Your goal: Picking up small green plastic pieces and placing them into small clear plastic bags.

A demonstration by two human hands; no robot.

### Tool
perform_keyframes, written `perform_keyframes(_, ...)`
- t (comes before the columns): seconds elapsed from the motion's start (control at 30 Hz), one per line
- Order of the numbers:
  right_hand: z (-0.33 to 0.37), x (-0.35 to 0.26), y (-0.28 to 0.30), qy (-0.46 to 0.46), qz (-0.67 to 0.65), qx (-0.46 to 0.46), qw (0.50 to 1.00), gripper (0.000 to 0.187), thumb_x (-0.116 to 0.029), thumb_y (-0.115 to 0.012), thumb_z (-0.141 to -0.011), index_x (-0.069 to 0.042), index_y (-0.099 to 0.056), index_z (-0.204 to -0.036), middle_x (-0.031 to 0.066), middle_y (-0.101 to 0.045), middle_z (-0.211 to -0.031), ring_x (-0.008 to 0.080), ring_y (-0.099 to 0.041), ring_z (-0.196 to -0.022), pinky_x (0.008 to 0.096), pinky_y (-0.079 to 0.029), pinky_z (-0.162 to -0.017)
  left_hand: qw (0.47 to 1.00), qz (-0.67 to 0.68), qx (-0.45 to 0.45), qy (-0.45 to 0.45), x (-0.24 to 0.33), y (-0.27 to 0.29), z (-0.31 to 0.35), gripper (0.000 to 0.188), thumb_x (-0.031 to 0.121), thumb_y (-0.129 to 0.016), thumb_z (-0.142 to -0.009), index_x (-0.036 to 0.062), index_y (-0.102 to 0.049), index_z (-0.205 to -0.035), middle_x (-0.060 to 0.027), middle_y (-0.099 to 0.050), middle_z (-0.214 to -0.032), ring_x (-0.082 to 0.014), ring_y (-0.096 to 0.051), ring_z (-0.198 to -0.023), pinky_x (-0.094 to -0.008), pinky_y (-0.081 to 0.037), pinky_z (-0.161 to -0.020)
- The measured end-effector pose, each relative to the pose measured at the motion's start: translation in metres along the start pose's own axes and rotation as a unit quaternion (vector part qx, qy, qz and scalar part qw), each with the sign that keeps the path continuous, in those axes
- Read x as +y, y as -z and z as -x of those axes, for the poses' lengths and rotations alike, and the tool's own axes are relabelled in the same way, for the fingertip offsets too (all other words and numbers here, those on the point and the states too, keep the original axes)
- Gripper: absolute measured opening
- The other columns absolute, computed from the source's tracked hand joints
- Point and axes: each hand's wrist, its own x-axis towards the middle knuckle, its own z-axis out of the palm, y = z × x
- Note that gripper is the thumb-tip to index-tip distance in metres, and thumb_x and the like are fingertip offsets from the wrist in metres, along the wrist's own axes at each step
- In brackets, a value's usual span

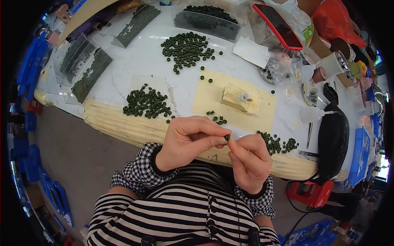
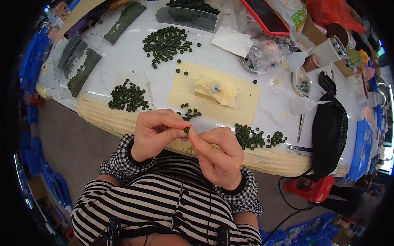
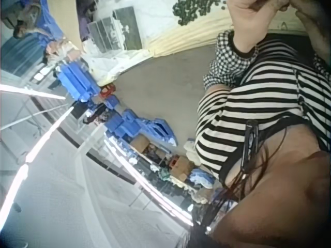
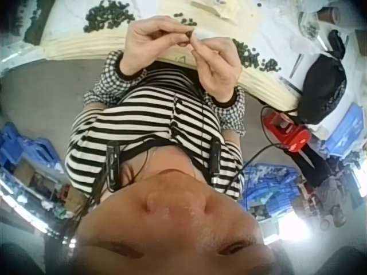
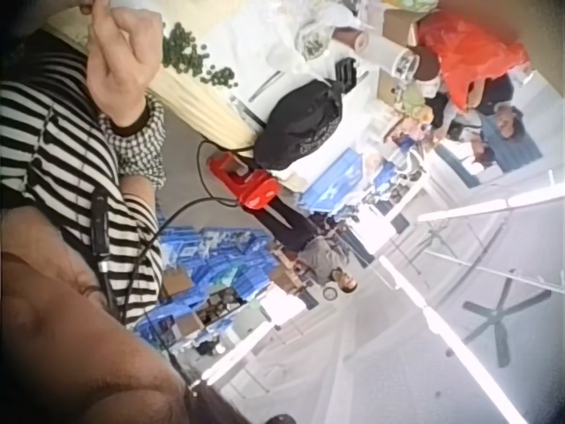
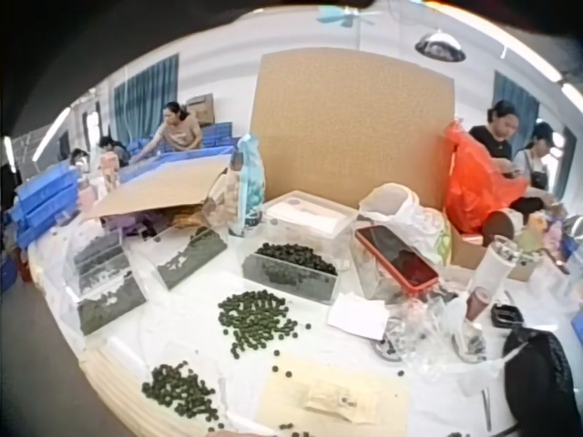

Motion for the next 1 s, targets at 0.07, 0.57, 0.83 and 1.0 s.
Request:
perform_keyframes(0.07,0.0,0.0,0.0,0.006,0.006,-0.002,1.0,0.04,0.004,-0.075,-0.071,-0.002,-0.073,-0.111,0.0038,-0.063,-0.084,0.0192,-0.058,-0.072,0.0294,-0.046,-0.064,1.0,0.005,-0.008,0.009,0.0,0.001,0.001,0.02,-0.005,-0.062,-0.091,-0.0038,-0.069,-0.11,-0.0127,-0.068,-0.097,-0.0152,-0.067,-0.087,-0.0248,-0.055,-0.079)
perform_keyframes(0.57,0.002,0.0,0.017,-0.159,0.08,0.059,0.982,0.03,0.004,-0.074,-0.075,-0.004,-0.074,-0.104,0.0062,-0.061,-0.083,0.0206,-0.057,-0.072,0.0294,-0.045,-0.064,0.957,-0.287,0.021,-0.025,0.019,0.009,-0.004,0.015,-0.003,-0.069,-0.085,-0.0028,-0.07,-0.1,-0.0122,-0.068,-0.089,-0.0169,-0.066,-0.077,-0.0259,-0.053,-0.068)
perform_keyframes(0.83,0.003,0.015,0.036,-0.116,0.298,-0.049,0.946,0.012,-0.001,-0.074,-0.075,-0.003,-0.07,-0.085,0.0055,-0.061,-0.08,0.0256,-0.054,-0.08,0.0361,-0.043,-0.069,0.838,-0.545,-0.014,-0.021,0.031,0.034,0.006,0.012,0.0,-0.069,-0.081,-0.0004,-0.068,-0.092,-0.0106,-0.06,-0.081,-0.0284,-0.06,-0.075,-0.0357,-0.05,-0.067)
perform_keyframes(1.0,-0.001,0.018,0.033,-0.083,0.32,-0.064,0.941,0.013,-0.001,-0.074,-0.075,-0.003,-0.065,-0.085,0.0066,-0.06,-0.079,0.0269,-0.054,-0.078,0.0365,-0.043,-0.068,0.846,-0.529,0.018,-0.06,0.02,0.029,-0.001,0.016,-0.002,-0.069,-0.081,0.0001,-0.069,-0.097,-0.0101,-0.06,-0.082,-0.0258,-0.059,-0.074,-0.0341,-0.048,-0.065)
